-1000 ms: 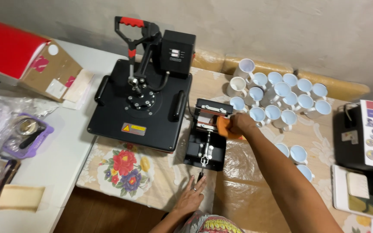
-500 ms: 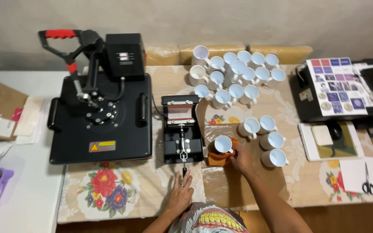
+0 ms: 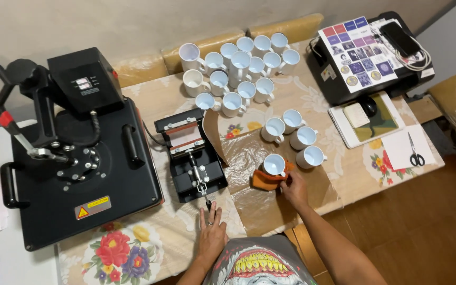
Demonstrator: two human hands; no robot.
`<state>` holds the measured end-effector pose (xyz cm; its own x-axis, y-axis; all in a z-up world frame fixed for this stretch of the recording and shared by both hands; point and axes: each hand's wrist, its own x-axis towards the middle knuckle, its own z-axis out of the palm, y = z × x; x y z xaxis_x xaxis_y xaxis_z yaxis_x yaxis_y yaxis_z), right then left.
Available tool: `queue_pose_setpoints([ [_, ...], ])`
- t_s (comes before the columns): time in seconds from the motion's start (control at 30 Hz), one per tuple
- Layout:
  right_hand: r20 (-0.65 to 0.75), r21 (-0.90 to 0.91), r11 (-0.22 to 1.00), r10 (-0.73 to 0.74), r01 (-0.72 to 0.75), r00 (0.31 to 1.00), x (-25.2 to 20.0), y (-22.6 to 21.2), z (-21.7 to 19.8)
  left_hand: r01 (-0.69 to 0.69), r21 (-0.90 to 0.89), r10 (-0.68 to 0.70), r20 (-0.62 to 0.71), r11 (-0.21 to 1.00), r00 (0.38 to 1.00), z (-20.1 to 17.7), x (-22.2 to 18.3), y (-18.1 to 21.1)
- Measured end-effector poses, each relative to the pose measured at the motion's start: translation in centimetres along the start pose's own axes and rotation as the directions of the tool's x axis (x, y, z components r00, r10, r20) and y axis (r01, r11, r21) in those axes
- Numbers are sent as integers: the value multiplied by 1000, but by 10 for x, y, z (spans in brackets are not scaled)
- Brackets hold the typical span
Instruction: Wiping mugs with a cloth and placing them into a heat press for printing
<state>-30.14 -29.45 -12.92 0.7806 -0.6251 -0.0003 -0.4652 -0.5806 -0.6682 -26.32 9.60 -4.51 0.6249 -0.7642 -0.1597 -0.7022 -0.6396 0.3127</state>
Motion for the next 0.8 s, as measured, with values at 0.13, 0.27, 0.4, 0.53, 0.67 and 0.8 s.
queue_pose_setpoints([
  [0.13,-57,-20,1000,17,-18,998,0,-11,-12,46,3,-46,92,999,995,-14,-1,7],
  [0.27,-71,-32,999,-19,17,997,9,5,-6,49,21,-48,-20,999,999,-12,5,21],
  [0.4,-20,-29,996,-89,89,996,14,9,-15,158,85,-159,8,984,987,1,14,36],
  [0.53,-35,10,984,-179,179,983,20,9,-26,257,76,-256,-15,964,967,35,22,50],
  [0.67,-3,29,991,-129,129,992,26,8,-28,330,33,-323,-137,943,936,74,22,64],
  [0.8,17,74,997,-16,15,1000,36,1,-28,418,0,-413,-152,908,898,88,26,76],
])
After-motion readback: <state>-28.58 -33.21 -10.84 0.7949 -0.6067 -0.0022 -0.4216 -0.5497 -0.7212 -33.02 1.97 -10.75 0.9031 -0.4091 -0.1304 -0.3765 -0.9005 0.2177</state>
